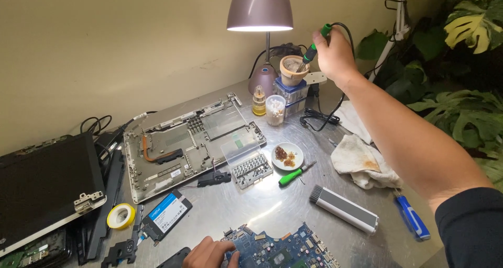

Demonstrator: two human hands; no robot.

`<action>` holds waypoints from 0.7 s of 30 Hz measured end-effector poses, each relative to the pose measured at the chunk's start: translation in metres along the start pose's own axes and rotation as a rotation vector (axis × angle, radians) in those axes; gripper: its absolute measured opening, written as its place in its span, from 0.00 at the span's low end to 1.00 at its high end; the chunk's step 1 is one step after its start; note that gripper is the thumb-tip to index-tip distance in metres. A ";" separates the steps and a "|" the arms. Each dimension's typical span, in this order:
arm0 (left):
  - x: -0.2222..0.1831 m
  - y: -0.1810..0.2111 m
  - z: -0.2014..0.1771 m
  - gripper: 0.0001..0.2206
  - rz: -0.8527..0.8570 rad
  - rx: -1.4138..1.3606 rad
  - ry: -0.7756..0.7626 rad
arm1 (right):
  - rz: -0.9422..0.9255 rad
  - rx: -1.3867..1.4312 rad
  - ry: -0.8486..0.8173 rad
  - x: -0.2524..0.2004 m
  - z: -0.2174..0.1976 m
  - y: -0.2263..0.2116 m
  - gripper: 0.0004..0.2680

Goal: Soldering a component on a laptop motherboard and then installing the motherboard into the laptop chassis

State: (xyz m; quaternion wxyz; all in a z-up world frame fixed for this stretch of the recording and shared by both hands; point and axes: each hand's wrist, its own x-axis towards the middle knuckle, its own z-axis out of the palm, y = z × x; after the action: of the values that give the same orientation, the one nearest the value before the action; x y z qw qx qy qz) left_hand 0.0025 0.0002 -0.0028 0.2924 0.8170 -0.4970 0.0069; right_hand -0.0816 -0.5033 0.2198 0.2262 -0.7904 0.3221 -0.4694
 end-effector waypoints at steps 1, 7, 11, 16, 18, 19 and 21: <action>0.000 -0.003 0.002 0.06 0.002 0.021 -0.014 | 0.084 -0.024 -0.060 0.000 -0.002 -0.010 0.12; 0.004 0.016 -0.016 0.06 -0.016 -0.003 0.050 | 0.280 0.069 -0.139 -0.011 -0.008 -0.037 0.07; 0.011 0.034 -0.046 0.13 0.049 0.054 0.084 | 0.419 0.315 -0.103 -0.039 -0.013 -0.050 0.05; 0.012 0.033 -0.060 0.16 0.034 0.079 -0.003 | 0.438 0.416 -0.223 -0.063 -0.008 -0.009 0.06; 0.013 0.035 -0.061 0.16 0.023 0.093 -0.048 | 0.453 0.421 -0.312 -0.082 -0.010 0.022 0.12; 0.013 0.036 -0.061 0.15 0.062 0.116 -0.052 | 0.446 0.408 -0.241 -0.095 -0.008 0.049 0.15; 0.011 0.035 -0.060 0.14 0.075 0.135 -0.076 | 0.458 0.391 -0.197 -0.138 -0.017 0.035 0.20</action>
State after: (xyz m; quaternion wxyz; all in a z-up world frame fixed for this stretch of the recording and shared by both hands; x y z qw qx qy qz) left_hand -0.0040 0.0086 0.0668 0.2171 0.8152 -0.5365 0.0204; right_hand -0.1555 -0.4287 0.1219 0.5039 -0.6806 0.3720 -0.3802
